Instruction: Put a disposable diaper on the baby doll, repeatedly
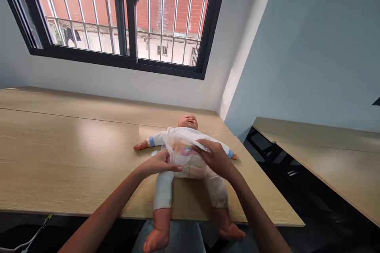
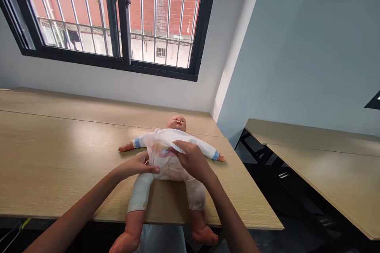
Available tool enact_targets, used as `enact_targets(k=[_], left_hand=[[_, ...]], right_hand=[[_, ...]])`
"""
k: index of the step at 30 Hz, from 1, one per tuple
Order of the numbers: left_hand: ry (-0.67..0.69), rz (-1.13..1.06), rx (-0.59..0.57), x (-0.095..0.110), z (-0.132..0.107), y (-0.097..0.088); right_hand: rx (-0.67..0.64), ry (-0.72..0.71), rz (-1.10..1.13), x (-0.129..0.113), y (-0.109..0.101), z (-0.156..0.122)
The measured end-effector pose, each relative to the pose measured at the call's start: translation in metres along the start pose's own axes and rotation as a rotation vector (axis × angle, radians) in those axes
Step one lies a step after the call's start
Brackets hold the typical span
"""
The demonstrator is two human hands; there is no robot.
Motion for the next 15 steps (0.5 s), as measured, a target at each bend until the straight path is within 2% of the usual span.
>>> enact_targets(k=[2, 4, 7, 10, 12, 15], left_hand=[[-0.039, -0.161, 0.015, -0.003, 0.004, -0.002], [-0.047, -0.208, 0.124, -0.008, 0.01, -0.003], [-0.053, -0.206, 0.264, -0.016, 0.021, -0.003], [-0.059, -0.176, 0.34, -0.025, 0.033, -0.006], [-0.067, -0.156, 0.376, -0.028, 0.04, -0.009], [-0.072, -0.12, 0.394, -0.032, 0.046, -0.014]], right_hand=[[-0.07, 0.033, 0.103, 0.018, -0.001, 0.014], [-0.08, 0.094, 0.088, 0.038, 0.003, 0.025], [-0.064, 0.192, 0.029, 0.07, 0.02, 0.036], [-0.059, 0.249, 0.086, 0.096, 0.038, 0.041], [-0.044, 0.271, 0.136, 0.107, 0.046, 0.04], [0.054, 0.332, 0.145, 0.116, 0.05, 0.037]])
Point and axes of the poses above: each hand's wrist, its own z-axis towards the middle knuckle, its own y-axis out of the palm, x = y × z, the point moved 1 cm from there along z, towards the middle knuckle, and after that the axes turned 4 degrees about -x, right-handed, at the moved point
